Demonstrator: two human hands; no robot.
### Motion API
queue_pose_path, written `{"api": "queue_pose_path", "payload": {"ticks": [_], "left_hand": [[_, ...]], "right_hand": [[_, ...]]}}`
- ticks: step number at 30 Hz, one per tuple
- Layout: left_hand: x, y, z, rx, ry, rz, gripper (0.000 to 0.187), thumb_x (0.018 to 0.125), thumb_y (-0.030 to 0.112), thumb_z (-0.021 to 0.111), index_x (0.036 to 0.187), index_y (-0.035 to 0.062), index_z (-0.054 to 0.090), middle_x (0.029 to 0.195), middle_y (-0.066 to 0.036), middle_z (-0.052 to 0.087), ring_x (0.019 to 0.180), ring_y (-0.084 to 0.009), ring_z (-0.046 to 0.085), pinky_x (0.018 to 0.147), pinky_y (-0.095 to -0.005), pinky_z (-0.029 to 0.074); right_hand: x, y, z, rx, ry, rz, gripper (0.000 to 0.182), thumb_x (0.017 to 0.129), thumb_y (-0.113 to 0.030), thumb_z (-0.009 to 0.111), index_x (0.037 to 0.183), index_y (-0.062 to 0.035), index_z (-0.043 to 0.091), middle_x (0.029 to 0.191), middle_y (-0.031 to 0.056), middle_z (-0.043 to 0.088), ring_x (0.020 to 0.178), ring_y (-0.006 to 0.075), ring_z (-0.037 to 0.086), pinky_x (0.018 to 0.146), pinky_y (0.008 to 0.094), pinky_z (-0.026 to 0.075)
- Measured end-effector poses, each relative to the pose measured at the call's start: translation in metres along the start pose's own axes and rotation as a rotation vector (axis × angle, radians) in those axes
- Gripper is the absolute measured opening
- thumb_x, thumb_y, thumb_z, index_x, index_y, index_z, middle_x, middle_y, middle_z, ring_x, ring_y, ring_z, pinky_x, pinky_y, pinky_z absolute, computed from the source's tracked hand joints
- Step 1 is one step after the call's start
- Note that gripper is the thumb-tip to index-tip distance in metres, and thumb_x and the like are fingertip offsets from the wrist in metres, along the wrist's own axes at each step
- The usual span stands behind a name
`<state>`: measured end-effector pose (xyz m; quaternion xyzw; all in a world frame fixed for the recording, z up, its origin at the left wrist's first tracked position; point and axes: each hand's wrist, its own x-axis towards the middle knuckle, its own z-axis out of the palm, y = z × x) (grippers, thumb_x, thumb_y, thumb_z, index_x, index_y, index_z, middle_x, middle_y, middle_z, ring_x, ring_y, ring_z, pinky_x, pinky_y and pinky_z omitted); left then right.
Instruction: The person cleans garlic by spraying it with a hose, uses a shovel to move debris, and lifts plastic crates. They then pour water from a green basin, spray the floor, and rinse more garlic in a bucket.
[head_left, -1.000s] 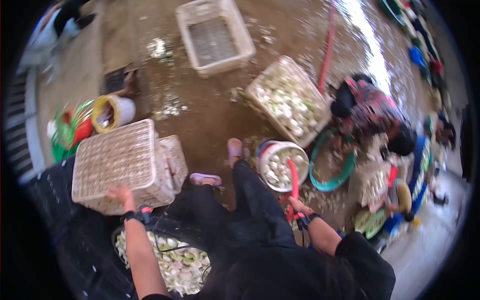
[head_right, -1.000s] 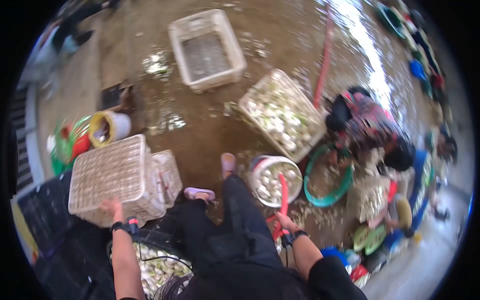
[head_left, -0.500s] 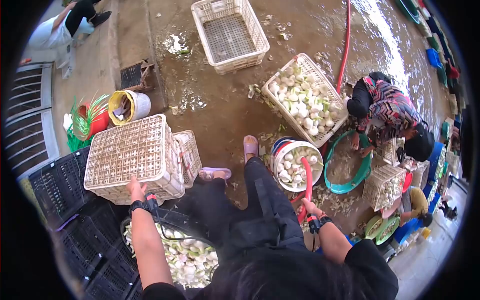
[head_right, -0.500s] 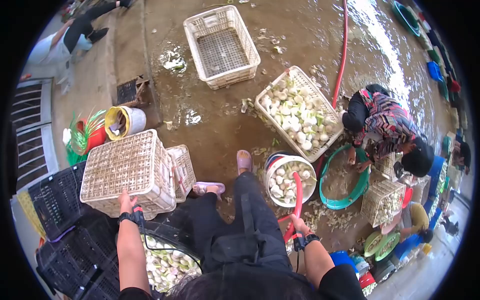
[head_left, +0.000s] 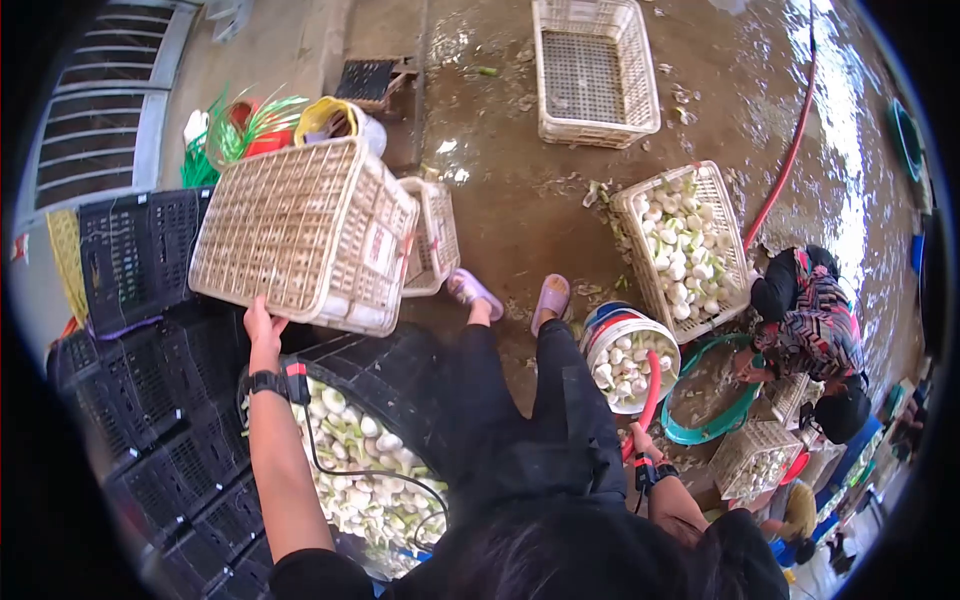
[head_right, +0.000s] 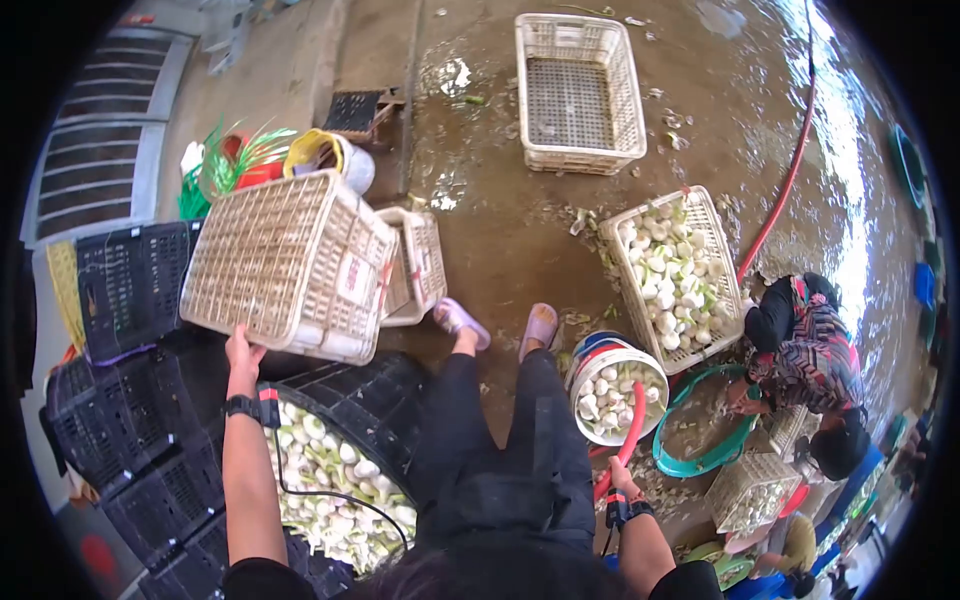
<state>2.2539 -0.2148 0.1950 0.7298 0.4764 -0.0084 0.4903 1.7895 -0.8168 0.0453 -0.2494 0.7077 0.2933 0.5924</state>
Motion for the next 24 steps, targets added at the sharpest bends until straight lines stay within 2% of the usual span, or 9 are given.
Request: {"api": "queue_pose_path", "payload": {"ticks": [3,8,10,12,13,14,18,19,24], "left_hand": [[-0.003,-0.008,0.023,-0.051,0.071,0.064,0.03,0.074,0.029,0.055,0.095,0.0061,0.052,0.087,-0.009,0.056,0.073,-0.0218,0.059,0.055,-0.0356,0.053],[-0.005,-0.02,0.028,0.029,0.243,0.114,0.029,0.073,0.027,0.055,0.09,0.0036,0.05,0.086,-0.01,0.055,0.076,-0.0229,0.058,0.05,-0.0363,0.051],[-0.024,-0.028,0.025,-0.01,0.273,0.087,0.029,0.072,0.025,0.055,0.089,0.0023,0.052,0.085,-0.011,0.057,0.079,-0.0232,0.058,0.058,-0.0387,0.049],[-0.029,-0.059,0.028,-0.028,0.446,0.201,0.03,0.071,0.027,0.054,0.088,0.001,0.053,0.086,-0.014,0.059,0.081,-0.0266,0.058,0.069,-0.0396,0.045],[-0.052,-0.049,0.034,0.089,0.518,0.138,0.032,0.071,0.028,0.053,0.088,0.0003,0.052,0.087,-0.015,0.059,0.082,-0.0292,0.057,0.072,-0.0395,0.043],[-0.073,-0.041,0.039,0.211,0.584,0.068,0.034,0.071,0.029,0.053,0.088,-0.0004,0.052,0.089,-0.017,0.059,0.082,-0.0317,0.056,0.076,-0.0394,0.04],[-0.068,-0.052,0.042,0.183,0.62,0.1,0.038,0.071,0.029,0.053,0.083,-0.0065,0.051,0.081,-0.018,0.058,0.073,-0.0293,0.056,0.066,-0.0395,0.045],[-0.035,-0.07,0.034,0.127,0.596,0.103,0.037,0.07,0.03,0.052,0.084,-0.0041,0.052,0.084,-0.021,0.059,0.078,-0.0348,0.057,0.07,-0.0424,0.042],[-0.021,-0.098,-0.002,-0.21,0.366,-0.105,0.031,0.075,0.022,0.051,0.089,-0.0053,0.054,0.084,-0.017,0.059,0.073,-0.0282,0.06,0.056,-0.0428,0.048]], "right_hand": [[-0.004,0.0,0.01,-0.017,0.075,-0.095,0.026,0.079,-0.029,0.054,0.071,-0.0062,0.043,0.053,0.0073,0.044,0.046,0.0231,0.046,0.047,0.0374,0.043],[0.0,0.008,0.017,-0.127,0.029,-0.213,0.027,0.079,-0.034,0.056,0.072,-0.009,0.046,0.055,0.0049,0.045,0.046,0.0195,0.047,0.044,0.0328,0.043],[0.016,0.005,0.021,-0.102,0.004,-0.206,0.028,0.079,-0.037,0.057,0.074,-0.0107,0.047,0.056,0.0029,0.046,0.046,0.0176,0.047,0.044,0.0322,0.043],[-0.011,-0.006,0.043,-0.173,0.236,-0.139,0.032,0.078,-0.04,0.056,0.076,-0.0096,0.048,0.057,0.0025,0.046,0.049,0.0169,0.049,0.046,0.0318,0.044],[0.1,0.032,-0.02,0.007,0.158,-0.014,0.037,0.077,-0.045,0.056,0.074,-0.0084,0.05,0.06,0.0042,0.049,0.051,0.0168,0.05,0.048,0.0315,0.045],[0.063,0.014,-0.006,-0.14,0.207,-0.103,0.037,0.077,-0.044,0.056,0.073,-0.0083,0.05,0.06,0.0044,0.049,0.051,0.0171,0.05,0.048,0.0317,0.045],[0.037,-0.002,0.006,-0.213,0.215,-0.136,0.036,0.077,-0.043,0.056,0.072,-0.0076,0.049,0.059,0.0055,0.049,0.05,0.0181,0.05,0.048,0.0324,0.045],[0.033,-0.003,0.004,-0.22,0.217,-0.142,0.036,0.077,-0.042,0.055,0.072,-0.0075,0.048,0.058,0.0057,0.049,0.05,0.0183,0.05,0.048,0.0325,0.044],[0.013,-0.009,0.004,-0.236,0.21,-0.167,0.035,0.078,-0.04,0.055,0.07,-0.0067,0.047,0.057,0.007,0.049,0.048,0.0196,0.05,0.047,0.0334,0.044]]}}
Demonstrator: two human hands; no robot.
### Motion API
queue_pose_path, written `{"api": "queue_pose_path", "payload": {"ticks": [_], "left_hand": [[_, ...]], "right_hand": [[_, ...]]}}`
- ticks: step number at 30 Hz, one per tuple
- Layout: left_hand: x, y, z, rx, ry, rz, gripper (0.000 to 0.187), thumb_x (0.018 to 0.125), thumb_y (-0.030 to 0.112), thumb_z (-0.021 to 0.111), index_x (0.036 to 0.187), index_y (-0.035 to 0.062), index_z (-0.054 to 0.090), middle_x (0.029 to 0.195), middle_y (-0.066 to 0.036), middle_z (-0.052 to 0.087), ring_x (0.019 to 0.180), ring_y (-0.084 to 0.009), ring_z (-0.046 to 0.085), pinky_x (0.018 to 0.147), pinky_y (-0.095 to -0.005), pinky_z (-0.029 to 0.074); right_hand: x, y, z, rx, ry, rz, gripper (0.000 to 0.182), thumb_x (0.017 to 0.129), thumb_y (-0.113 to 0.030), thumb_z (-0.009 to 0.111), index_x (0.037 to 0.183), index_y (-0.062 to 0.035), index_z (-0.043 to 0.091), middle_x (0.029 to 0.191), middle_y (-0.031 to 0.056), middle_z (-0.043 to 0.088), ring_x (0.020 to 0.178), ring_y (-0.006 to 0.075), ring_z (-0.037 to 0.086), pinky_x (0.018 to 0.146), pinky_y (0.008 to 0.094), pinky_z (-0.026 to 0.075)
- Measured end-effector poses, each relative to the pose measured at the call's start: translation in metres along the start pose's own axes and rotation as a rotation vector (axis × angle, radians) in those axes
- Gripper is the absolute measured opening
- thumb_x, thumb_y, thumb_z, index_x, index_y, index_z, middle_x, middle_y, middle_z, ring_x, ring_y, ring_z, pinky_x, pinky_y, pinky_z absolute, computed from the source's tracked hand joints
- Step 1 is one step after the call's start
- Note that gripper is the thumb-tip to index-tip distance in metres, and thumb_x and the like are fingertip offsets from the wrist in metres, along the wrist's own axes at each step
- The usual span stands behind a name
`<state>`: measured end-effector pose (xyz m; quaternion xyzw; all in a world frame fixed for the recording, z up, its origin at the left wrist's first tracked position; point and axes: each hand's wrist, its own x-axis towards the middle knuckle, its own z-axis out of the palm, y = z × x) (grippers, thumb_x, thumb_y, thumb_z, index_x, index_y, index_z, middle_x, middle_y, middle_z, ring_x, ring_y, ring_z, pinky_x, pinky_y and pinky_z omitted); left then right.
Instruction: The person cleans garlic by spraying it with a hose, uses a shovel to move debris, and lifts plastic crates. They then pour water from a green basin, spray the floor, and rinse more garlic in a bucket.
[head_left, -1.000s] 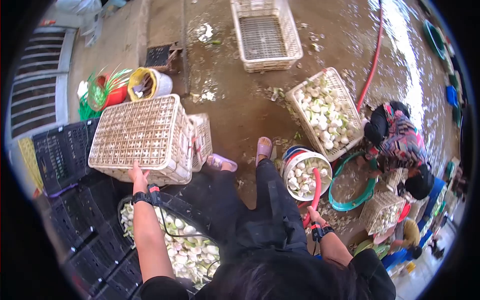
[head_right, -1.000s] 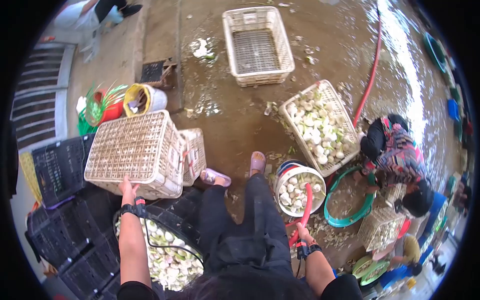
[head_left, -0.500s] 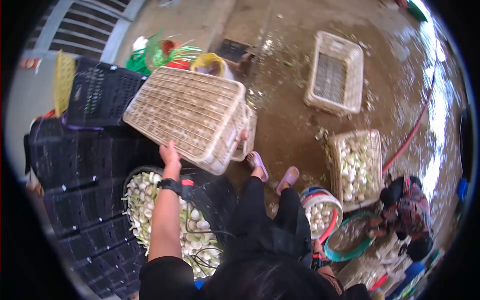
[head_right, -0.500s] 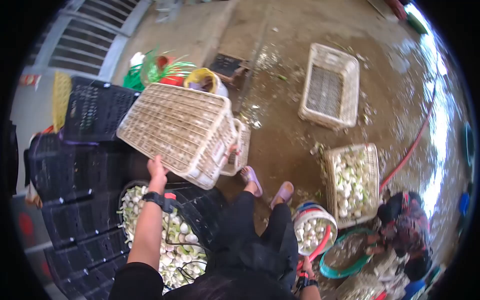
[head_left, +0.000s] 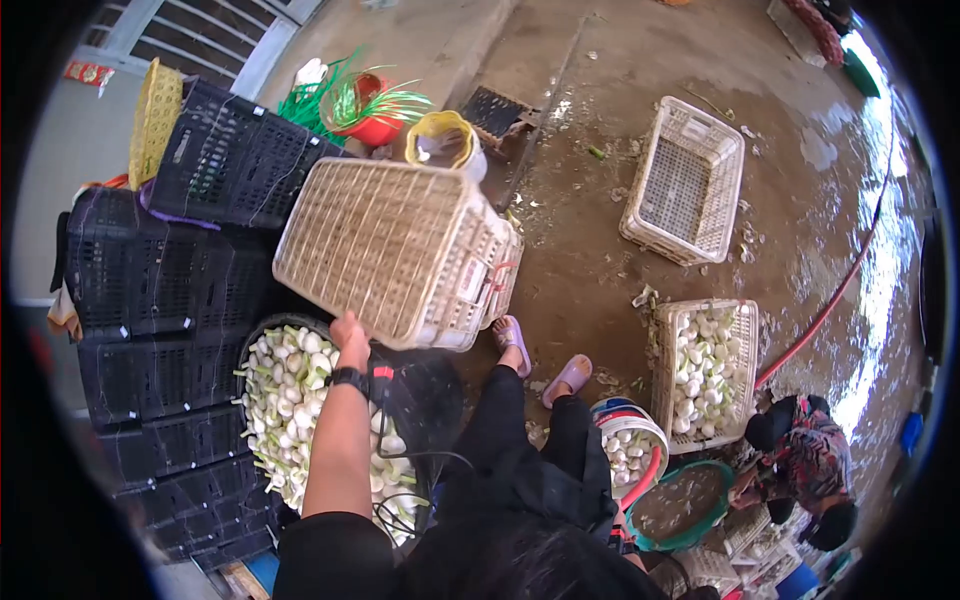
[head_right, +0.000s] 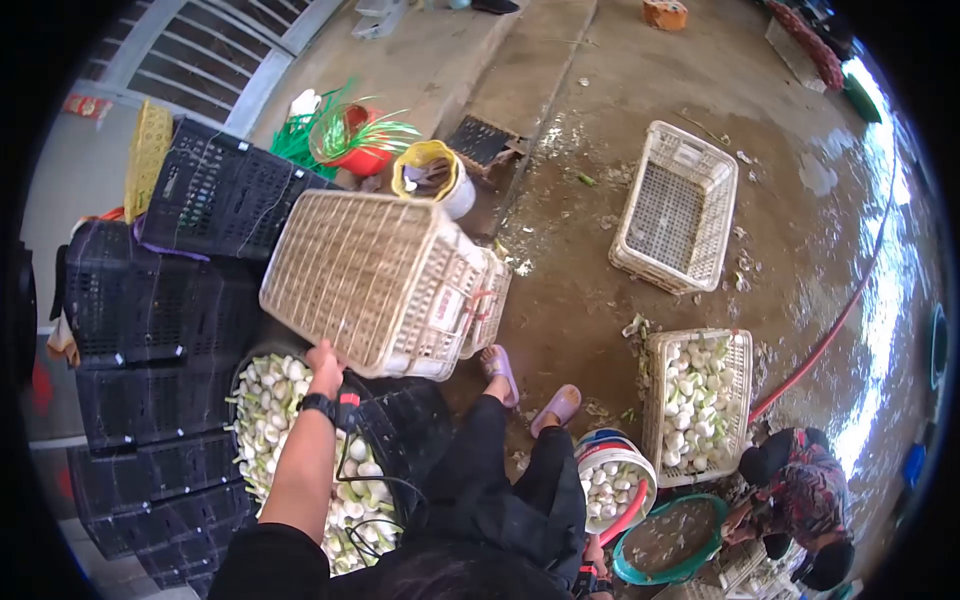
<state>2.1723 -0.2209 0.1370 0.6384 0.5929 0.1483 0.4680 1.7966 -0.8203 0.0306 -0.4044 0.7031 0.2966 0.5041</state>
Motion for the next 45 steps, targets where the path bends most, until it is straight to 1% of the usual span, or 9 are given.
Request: {"api": "queue_pose_path", "payload": {"ticks": [2,6,9,14,23,32,37,41,45], "left_hand": [[0.022,-0.051,-0.014,-0.157,-0.09,-0.177,0.033,0.08,0.021,0.053,0.106,-0.0002,0.048,0.096,-0.013,0.056,0.082,-0.028,0.058,0.068,-0.0459,0.049],[-0.073,-0.027,0.012,0.003,-0.102,-0.264,0.043,0.082,0.033,0.055,0.115,0.01,0.04,0.105,-0.008,0.047,0.098,-0.0279,0.05,0.076,-0.0425,0.048],[-0.128,-0.025,0.029,0.011,-0.605,-0.144,0.033,0.084,0.028,0.052,0.109,0.0111,0.04,0.103,-0.008,0.047,0.096,-0.0246,0.051,0.075,-0.0408,0.048],[-0.167,-0.043,0.03,0.299,-0.967,-0.2,0.031,0.085,0.029,0.052,0.109,0.0113,0.044,0.106,-0.011,0.051,0.092,-0.0227,0.055,0.073,-0.0356,0.049],[-0.148,-0.055,0.017,0.679,-0.945,-0.097,0.025,0.085,0.028,0.052,0.105,0.013,0.049,0.093,-0.005,0.057,0.08,-0.0171,0.057,0.064,-0.0311,0.049],[-0.175,0.009,0.145,0.86,-1.184,0.182,0.02,0.088,0.025,0.048,0.106,0.0167,0.049,0.088,-0.001,0.056,0.072,-0.0101,0.053,0.057,-0.0234,0.045],[-0.236,0.046,0.169,0.842,-1.361,0.387,0.027,0.087,0.017,0.047,0.113,0.0081,0.046,0.092,-0.003,0.056,0.075,-0.0103,0.055,0.057,-0.0222,0.045],[-0.15,0.014,0.203,0.793,-1.577,0.182,0.022,0.087,0.02,0.049,0.107,0.0107,0.047,0.086,-0.002,0.056,0.068,-0.0106,0.054,0.051,-0.0217,0.044],[-0.128,0.0,0.195,1.02,-1.39,0.119,0.013,0.085,0.019,0.049,0.097,0.0122,0.048,0.078,-0.002,0.054,0.06,-0.0126,0.052,0.045,-0.0242,0.042]], "right_hand": [[-0.011,0.0,-0.003,0.007,0.002,-0.008,0.035,0.078,-0.039,0.055,0.069,-0.0064,0.047,0.057,0.0075,0.049,0.048,0.0201,0.05,0.047,0.0337,0.044],[-0.027,-0.007,-0.006,0.005,0.005,-0.043,0.035,0.078,-0.038,0.054,0.067,-0.0058,0.046,0.056,0.0086,0.049,0.047,0.0211,0.05,0.046,0.0344,0.044],[-0.041,-0.013,-0.005,0.016,-0.001,-0.071,0.034,0.078,-0.037,0.054,0.066,-0.0053,0.045,0.055,0.0094,0.048,0.046,0.0218,0.05,0.046,0.0349,0.044],[-0.051,-0.015,0.004,0.041,-0.047,-0.081,0.03,0.08,-0.031,0.05,0.069,-0.0031,0.046,0.056,0.0103,0.049,0.048,0.023,0.05,0.046,0.0354,0.044],[-0.032,0.017,0.02,0.176,-0.186,-0.105,0.032,0.082,-0.029,0.051,0.085,0.0022,0.052,0.062,0.0077,0.051,0.053,0.0212,0.054,0.053,0.0341,0.047],[-0.059,0.042,0.045,0.504,-0.152,0.055,0.029,0.08,-0.027,0.053,0.082,0.0018,0.051,0.06,0.0074,0.052,0.047,0.0186,0.053,0.045,0.0334,0.045],[-0.078,0.058,0.059,0.519,-0.088,0.116,0.03,0.081,-0.027,0.053,0.085,0.0024,0.052,0.06,0.0063,0.052,0.047,0.0172,0.052,0.044,0.0328,0.043],[-0.106,0.059,0.065,0.524,-0.028,0.065,0.025,0.076,-0.026,0.056,0.072,-0.0018,0.052,0.056,0.0049,0.051,0.046,0.0156,0.051,0.044,0.031,0.043],[-0.14,0.046,0.05,0.446,0.042,0.045,0.024,0.078,-0.027,0.055,0.076,-0.0024,0.053,0.058,0.0026,0.05,0.047,0.0131,0.051,0.044,0.0295,0.041]]}}
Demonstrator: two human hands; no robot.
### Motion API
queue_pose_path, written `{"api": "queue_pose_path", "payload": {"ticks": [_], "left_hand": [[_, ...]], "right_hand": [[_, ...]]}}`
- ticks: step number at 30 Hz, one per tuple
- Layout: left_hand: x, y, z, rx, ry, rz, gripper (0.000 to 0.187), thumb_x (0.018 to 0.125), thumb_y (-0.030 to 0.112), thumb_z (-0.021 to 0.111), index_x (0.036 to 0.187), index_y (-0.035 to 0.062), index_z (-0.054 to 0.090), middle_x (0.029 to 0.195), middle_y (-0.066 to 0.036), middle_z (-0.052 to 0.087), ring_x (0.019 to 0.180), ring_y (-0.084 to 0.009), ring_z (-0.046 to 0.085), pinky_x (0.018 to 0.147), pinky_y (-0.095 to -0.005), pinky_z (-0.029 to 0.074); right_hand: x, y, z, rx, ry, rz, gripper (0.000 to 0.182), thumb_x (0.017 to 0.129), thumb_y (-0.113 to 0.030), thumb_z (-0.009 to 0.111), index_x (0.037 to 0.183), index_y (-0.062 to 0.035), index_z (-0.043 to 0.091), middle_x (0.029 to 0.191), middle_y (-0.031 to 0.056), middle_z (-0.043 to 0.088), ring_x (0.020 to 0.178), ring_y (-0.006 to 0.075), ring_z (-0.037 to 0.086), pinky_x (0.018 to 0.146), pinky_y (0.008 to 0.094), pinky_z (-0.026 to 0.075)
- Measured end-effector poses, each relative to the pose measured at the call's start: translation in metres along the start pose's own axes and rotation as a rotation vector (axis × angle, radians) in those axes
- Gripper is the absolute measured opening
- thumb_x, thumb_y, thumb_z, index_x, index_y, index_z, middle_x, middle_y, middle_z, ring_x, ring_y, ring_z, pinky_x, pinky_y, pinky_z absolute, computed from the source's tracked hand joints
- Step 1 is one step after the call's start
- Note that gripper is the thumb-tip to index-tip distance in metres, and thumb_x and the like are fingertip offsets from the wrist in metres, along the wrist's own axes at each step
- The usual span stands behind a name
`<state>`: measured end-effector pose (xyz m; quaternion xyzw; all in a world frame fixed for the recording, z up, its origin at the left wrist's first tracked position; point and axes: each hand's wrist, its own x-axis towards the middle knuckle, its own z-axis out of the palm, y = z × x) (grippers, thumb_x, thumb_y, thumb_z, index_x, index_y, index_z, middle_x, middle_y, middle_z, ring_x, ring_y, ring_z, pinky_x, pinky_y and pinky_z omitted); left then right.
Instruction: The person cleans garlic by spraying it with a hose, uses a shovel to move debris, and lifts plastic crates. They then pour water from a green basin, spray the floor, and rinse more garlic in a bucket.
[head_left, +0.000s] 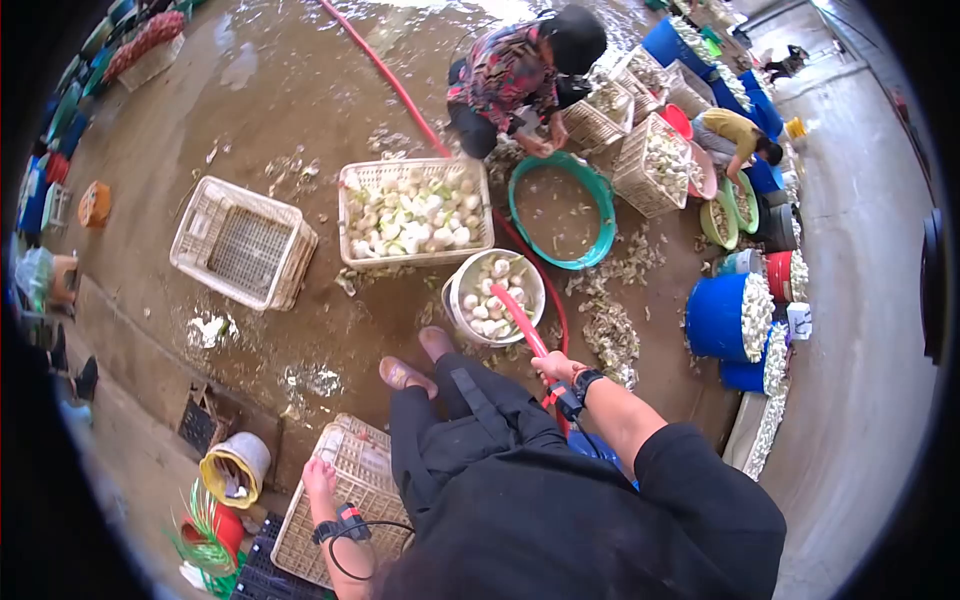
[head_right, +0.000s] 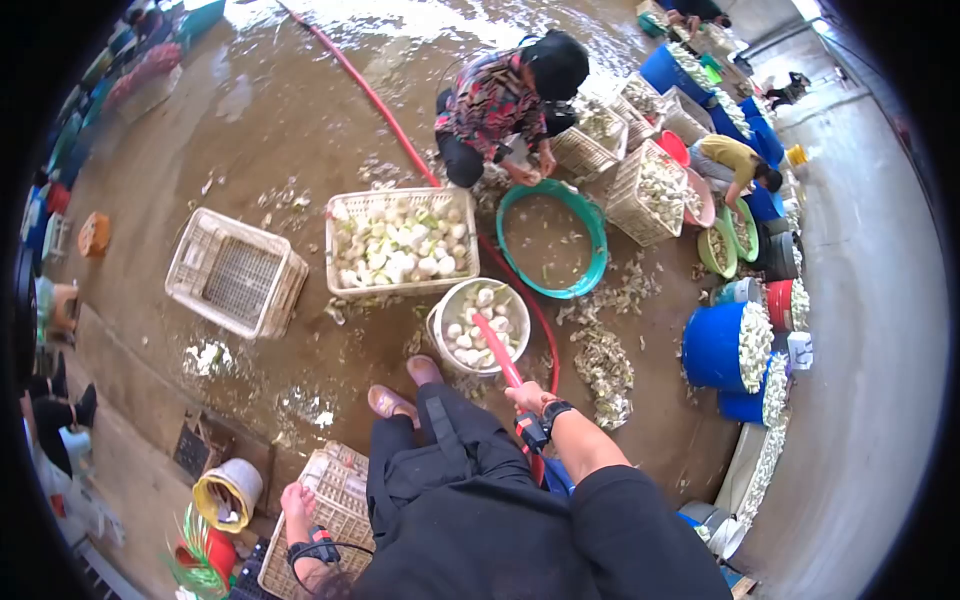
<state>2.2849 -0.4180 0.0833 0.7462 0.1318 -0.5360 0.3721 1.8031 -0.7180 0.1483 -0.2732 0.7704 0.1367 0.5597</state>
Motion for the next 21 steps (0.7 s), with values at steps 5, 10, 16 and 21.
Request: {"api": "queue_pose_path", "payload": {"ticks": [5,10,16,21], "left_hand": [[0.003,-0.024,0.006,0.014,0.05,-0.011,0.021,0.086,0.025,0.046,0.103,0.0125,0.047,0.088,-0.006,0.054,0.074,-0.0174,0.054,0.056,-0.0316,0.048],[-0.001,-0.036,0.037,0.092,-0.019,-0.074,0.013,0.084,0.02,0.045,0.095,0.0139,0.046,0.079,-0.002,0.052,0.066,-0.0148,0.054,0.051,-0.0284,0.046],[-0.041,-0.016,0.149,0.171,0.034,-0.039,0.012,0.084,0.021,0.046,0.092,0.013,0.048,0.078,-0.002,0.053,0.062,-0.0144,0.054,0.048,-0.027,0.045],[-0.071,0.002,0.252,0.404,-0.101,0.051,0.02,0.084,0.025,0.05,0.099,0.0116,0.05,0.084,-0.005,0.056,0.068,-0.0182,0.056,0.052,-0.0312,0.048]], "right_hand": [[-0.006,0.012,-0.026,-0.129,-0.052,-0.023,0.033,0.077,-0.032,0.056,0.082,0.0005,0.054,0.063,0.0059,0.053,0.05,0.017,0.052,0.046,0.0318,0.042],[-0.002,0.025,-0.065,-0.214,-0.103,-0.016,0.041,0.078,-0.036,0.055,0.091,0.0027,0.056,0.075,0.0084,0.057,0.06,0.0199,0.056,0.054,0.0348,0.045],[0.028,0.058,-0.135,-0.15,-0.153,-0.057,0.039,0.078,-0.037,0.055,0.088,0.0004,0.058,0.072,0.0084,0.057,0.061,0.0199,0.056,0.054,0.0342,0.044],[0.068,0.103,-0.184,-0.106,-0.318,-0.128,0.038,0.076,-0.038,0.056,0.083,-0.0007,0.058,0.066,0.0071,0.057,0.059,0.0198,0.055,0.054,0.0339,0.043]]}}
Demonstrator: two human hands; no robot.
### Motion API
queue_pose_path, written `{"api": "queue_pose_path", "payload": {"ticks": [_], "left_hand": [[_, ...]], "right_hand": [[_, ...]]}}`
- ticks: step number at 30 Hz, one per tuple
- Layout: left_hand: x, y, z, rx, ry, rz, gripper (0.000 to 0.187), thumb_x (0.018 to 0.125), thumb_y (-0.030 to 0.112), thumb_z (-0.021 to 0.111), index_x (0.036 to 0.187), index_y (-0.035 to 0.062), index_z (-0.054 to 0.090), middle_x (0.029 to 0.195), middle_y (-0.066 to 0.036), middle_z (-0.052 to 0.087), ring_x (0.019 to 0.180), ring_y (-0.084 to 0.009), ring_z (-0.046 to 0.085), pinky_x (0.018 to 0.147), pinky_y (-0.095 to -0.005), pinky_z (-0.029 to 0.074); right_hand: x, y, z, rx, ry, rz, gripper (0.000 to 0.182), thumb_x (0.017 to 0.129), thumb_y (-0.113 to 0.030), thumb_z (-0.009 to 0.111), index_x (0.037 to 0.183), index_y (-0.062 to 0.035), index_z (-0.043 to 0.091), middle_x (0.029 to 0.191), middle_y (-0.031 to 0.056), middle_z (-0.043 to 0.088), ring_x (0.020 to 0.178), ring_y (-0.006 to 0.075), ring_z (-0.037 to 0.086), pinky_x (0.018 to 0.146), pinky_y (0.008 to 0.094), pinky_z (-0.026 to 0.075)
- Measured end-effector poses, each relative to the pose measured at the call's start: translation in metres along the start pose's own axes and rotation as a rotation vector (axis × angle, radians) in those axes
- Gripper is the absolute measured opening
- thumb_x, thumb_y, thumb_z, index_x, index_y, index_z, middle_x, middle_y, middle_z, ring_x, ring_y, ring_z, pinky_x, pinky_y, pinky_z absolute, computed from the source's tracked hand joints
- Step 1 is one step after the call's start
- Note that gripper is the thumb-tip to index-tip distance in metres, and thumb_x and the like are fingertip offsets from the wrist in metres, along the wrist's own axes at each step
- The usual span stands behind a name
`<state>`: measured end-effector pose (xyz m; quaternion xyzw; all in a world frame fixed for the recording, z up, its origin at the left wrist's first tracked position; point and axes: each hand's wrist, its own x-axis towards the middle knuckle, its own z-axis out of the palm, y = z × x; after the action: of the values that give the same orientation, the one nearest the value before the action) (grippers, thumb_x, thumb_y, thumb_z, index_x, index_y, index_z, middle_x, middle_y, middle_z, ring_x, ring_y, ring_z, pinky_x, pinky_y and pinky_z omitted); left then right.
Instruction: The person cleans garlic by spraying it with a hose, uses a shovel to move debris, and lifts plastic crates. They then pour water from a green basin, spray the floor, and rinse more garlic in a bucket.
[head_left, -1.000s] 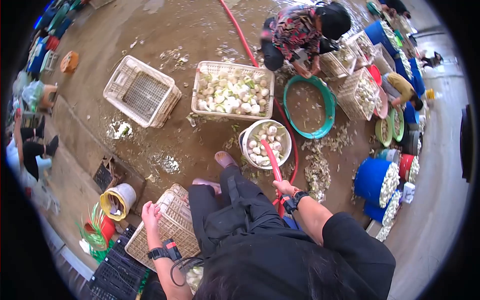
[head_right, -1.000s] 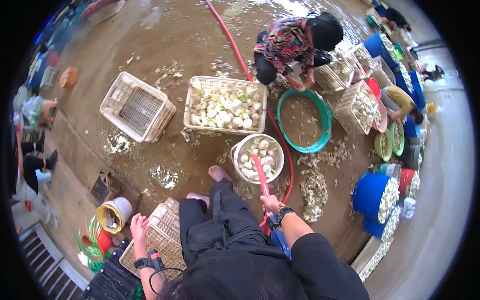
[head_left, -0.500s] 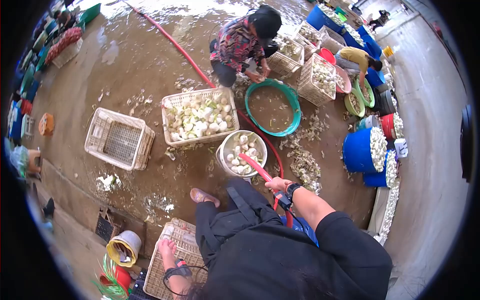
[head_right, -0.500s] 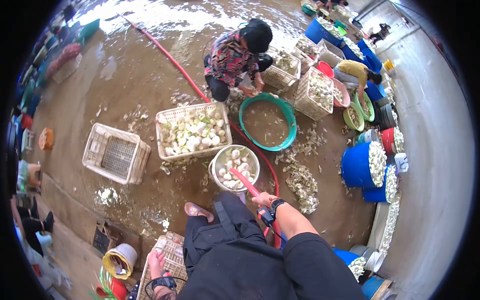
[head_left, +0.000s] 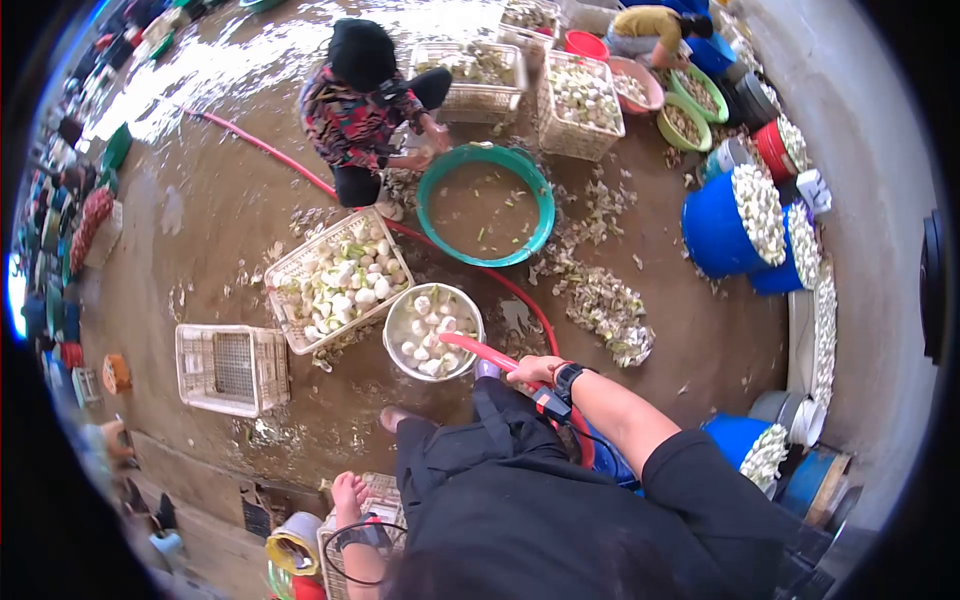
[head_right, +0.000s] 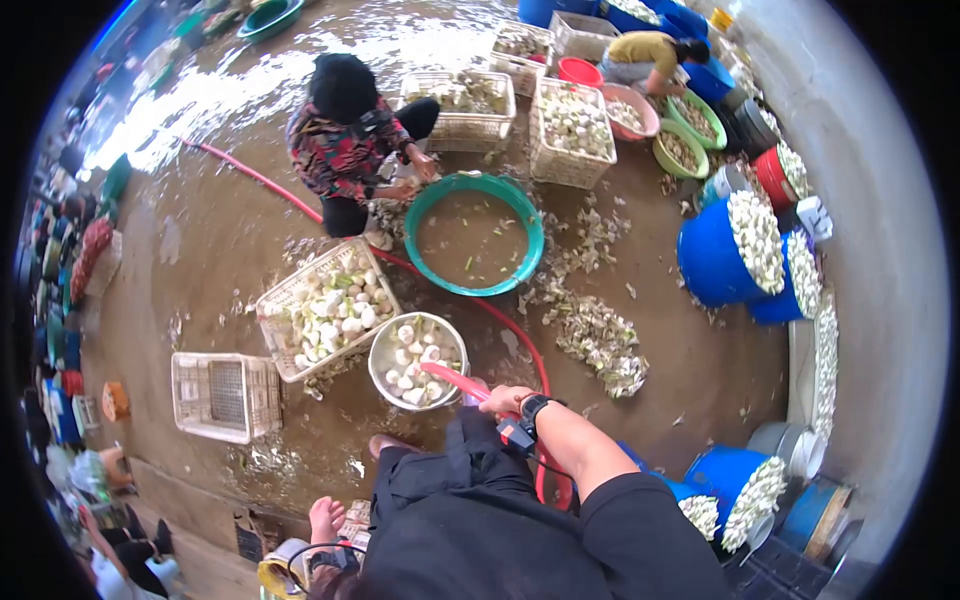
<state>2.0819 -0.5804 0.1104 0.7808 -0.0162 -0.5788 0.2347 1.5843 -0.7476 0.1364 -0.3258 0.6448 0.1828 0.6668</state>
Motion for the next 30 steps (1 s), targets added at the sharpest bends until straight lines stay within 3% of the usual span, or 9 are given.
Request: {"api": "queue_pose_path", "payload": {"ticks": [1,5,11,14,16,20,26,30], "left_hand": [[-0.014,0.021,0.022,0.052,0.004,0.001,0.02,0.086,0.021,0.049,0.103,0.0112,0.05,0.081,-0.003,0.056,0.064,-0.0133,0.056,0.049,-0.0246,0.047],[-0.013,0.066,0.063,0.197,-0.023,0.116,0.02,0.086,0.02,0.05,0.103,0.0102,0.05,0.082,-0.003,0.057,0.066,-0.0123,0.057,0.05,-0.0226,0.046],[0.073,0.09,0.079,0.304,-0.238,0.067,0.019,0.085,0.016,0.048,0.103,0.0093,0.049,0.079,-0.005,0.056,0.061,-0.0142,0.056,0.044,-0.0242,0.044],[0.06,0.101,0.106,0.194,-0.17,0.094,0.019,0.085,0.016,0.048,0.103,0.0095,0.049,0.078,-0.004,0.056,0.06,-0.0141,0.055,0.044,-0.0246,0.045],[0.02,0.104,0.158,0.199,0.001,0.082,0.018,0.085,0.016,0.047,0.103,0.0103,0.048,0.078,-0.004,0.056,0.062,-0.0145,0.056,0.045,-0.0245,0.046],[-0.014,0.086,0.225,0.335,-0.021,0.14,0.018,0.086,0.016,0.048,0.103,0.0096,0.048,0.081,-0.004,0.058,0.066,-0.0151,0.059,0.049,-0.0242,0.047],[-0.074,0.08,0.36,0.511,-0.206,0.034,0.016,0.085,0.015,0.05,0.1,0.009,0.051,0.079,-0.004,0.057,0.065,-0.0125,0.058,0.049,-0.0225,0.046],[-0.092,0.111,0.428,0.672,-0.264,0.19,0.021,0.084,0.014,0.049,0.103,0.0063,0.049,0.084,-0.004,0.057,0.069,-0.0104,0.056,0.056,-0.0234,0.047]], "right_hand": [[-0.008,0.006,-0.006,0.045,0.008,0.008,0.037,0.074,-0.037,0.057,0.079,-0.0005,0.058,0.064,0.006,0.056,0.057,0.0192,0.055,0.054,0.0336,0.043],[-0.017,0.041,-0.027,-0.055,0.098,-0.008,0.036,0.073,-0.037,0.057,0.078,-0.0009,0.06,0.065,0.0071,0.058,0.059,0.0183,0.056,0.055,0.0326,0.043],[-0.028,0.089,-0.027,0.165,0.113,-0.008,0.037,0.075,-0.036,0.058,0.075,0.0015,0.058,0.059,0.0053,0.054,0.049,0.0163,0.051,0.048,0.0308,0.041],[-0.02,0.107,-0.036,0.207,0.064,-0.002,0.035,0.076,-0.034,0.059,0.075,0.0007,0.055,0.058,0.0035,0.051,0.044,0.0143,0.047,0.044,0.0288,0.04],[-0.011,0.116,-0.051,0.202,-0.008,-0.006,0.033,0.076,-0.033,0.059,0.075,0.0001,0.055,0.059,0.0029,0.051,0.044,0.0135,0.046,0.043,0.0283,0.04],[-0.002,0.145,-0.1,0.228,-0.054,-0.037,0.035,0.076,-0.034,0.058,0.079,0.0008,0.057,0.058,0.0036,0.052,0.046,0.0131,0.05,0.044,0.0289,0.041],[-0.004,0.221,-0.167,0.602,0.06,-0.062,0.033,0.077,-0.031,0.058,0.082,0.0012,0.055,0.056,0.0026,0.05,0.042,0.0122,0.048,0.04,0.0286,0.038],[0.038,0.292,-0.183,0.763,0.026,-0.058,0.027,0.079,-0.028,0.056,0.077,-0.0019,0.054,0.054,0.0001,0.049,0.041,0.0107,0.044,0.039,0.0276,0.035]]}}
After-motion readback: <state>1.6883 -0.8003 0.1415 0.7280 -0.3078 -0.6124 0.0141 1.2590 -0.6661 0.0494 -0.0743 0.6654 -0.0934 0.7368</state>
